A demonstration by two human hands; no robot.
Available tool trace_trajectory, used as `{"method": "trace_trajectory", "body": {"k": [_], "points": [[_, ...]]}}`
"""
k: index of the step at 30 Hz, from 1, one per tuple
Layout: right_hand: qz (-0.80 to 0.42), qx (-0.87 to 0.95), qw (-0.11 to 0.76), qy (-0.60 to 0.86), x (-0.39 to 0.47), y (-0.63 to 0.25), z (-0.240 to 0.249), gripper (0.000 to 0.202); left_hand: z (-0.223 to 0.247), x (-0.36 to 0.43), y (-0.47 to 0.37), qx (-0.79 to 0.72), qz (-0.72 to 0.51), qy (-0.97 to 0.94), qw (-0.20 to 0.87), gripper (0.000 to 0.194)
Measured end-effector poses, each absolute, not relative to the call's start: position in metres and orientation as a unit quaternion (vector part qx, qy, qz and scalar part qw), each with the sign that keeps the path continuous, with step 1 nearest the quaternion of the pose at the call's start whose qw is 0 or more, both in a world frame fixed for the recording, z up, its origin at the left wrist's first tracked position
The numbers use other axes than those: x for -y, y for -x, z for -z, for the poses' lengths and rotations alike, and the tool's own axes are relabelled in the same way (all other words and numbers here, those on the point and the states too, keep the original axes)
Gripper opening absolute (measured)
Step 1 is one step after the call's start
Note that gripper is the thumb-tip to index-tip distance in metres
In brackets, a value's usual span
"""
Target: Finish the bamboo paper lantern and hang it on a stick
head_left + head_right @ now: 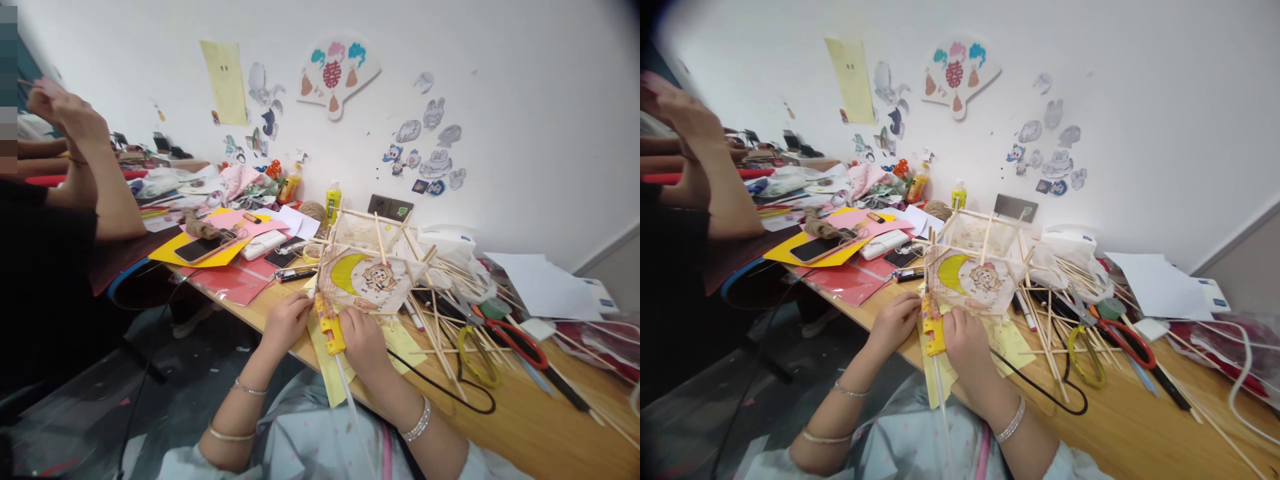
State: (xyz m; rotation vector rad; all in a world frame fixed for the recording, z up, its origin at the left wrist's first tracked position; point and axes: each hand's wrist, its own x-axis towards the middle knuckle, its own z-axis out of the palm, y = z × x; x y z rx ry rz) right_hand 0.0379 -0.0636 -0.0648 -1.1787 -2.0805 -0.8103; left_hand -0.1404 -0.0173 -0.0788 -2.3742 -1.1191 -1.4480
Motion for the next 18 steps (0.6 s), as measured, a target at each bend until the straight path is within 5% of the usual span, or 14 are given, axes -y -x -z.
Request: {"method": "trace_trajectory", "body": {"k": [18], "points": [[0.29,0.79,0.325,0.432,0.0617,-0.0364,0.0638,0.022,0.0776,0.0184,0.1412,0.375,0.479,0.79,0.073,0.018]]}}
